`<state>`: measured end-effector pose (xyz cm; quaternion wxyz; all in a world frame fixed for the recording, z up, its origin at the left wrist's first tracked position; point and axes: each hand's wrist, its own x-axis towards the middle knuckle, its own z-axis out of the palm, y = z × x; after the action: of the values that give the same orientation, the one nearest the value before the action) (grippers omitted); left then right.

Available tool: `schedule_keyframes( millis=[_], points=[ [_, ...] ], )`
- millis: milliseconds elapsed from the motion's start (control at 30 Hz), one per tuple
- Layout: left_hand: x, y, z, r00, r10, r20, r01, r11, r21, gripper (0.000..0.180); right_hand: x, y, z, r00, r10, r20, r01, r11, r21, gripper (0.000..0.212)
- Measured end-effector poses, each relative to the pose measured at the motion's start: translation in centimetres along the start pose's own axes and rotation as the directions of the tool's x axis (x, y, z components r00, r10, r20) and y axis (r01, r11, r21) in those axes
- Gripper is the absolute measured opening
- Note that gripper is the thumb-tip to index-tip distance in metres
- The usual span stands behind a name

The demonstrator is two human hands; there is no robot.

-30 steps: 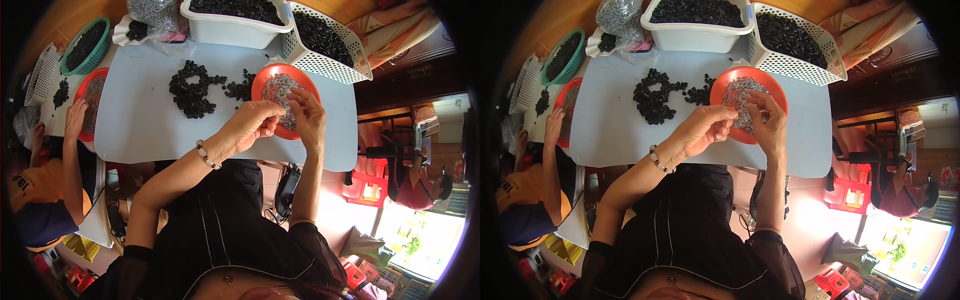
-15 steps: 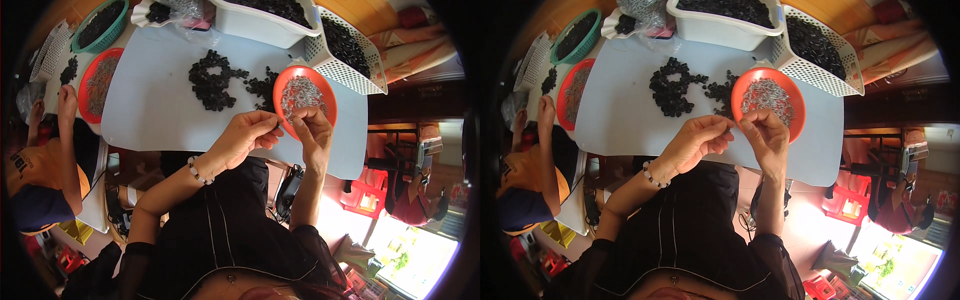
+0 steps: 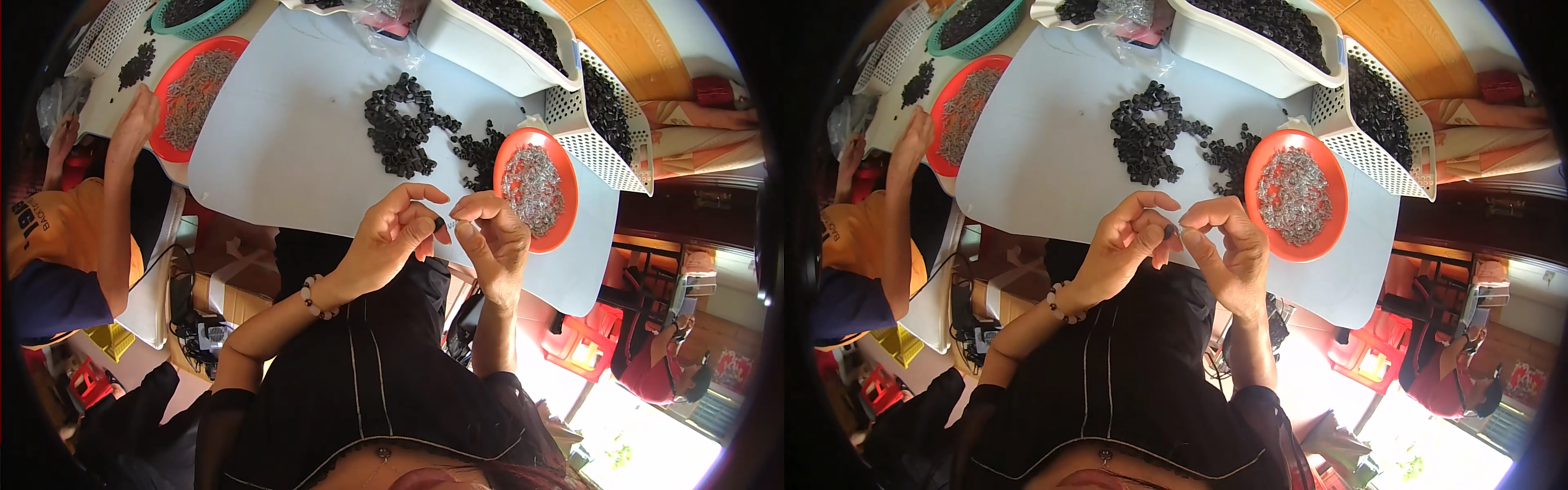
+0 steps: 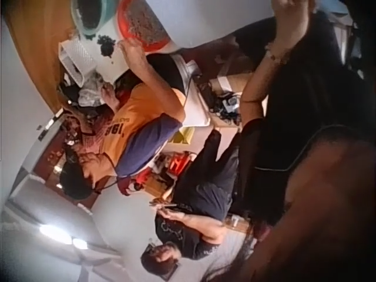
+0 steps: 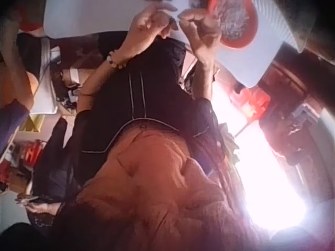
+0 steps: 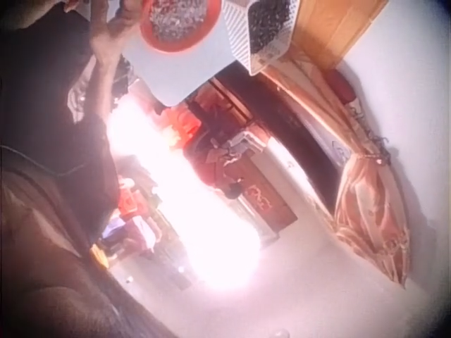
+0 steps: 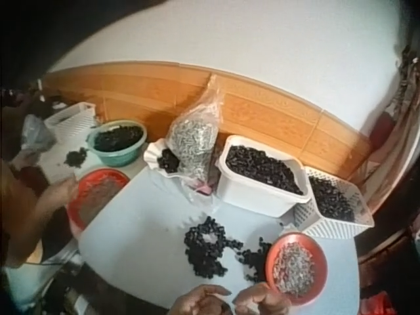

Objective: The person assembles small black components with silver parts by hand at a workbench.

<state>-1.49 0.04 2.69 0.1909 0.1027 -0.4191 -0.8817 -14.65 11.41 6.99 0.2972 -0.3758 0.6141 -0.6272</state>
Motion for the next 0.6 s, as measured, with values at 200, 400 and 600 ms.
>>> schedule_keyframes(
  millis=[200,400,600],
  points=[
    [-0.3,0.1,0.1,0.995,0.1,-0.016,-0.096,0.982,0.164,0.028,0.2,0.3,0.2,0.998,-0.045,0.044,0.051,0.988,-0.147,0.01],
    [-0.4,0.2,-0.1,0.994,-0.091,-0.067,0.089,0.995,-0.039,0.026,-0.3,0.0,0.2,0.999,-0.035,-0.025,0.032,0.995,-0.094,0.011],
    [-1.0,0.3,0.1,0.943,-0.316,-0.101,0.254,0.885,-0.391,0.022,-0.6,0.2,1.3,0.94,-0.34,-0.017,0.288,0.82,-0.495,0.017]
  ],
)
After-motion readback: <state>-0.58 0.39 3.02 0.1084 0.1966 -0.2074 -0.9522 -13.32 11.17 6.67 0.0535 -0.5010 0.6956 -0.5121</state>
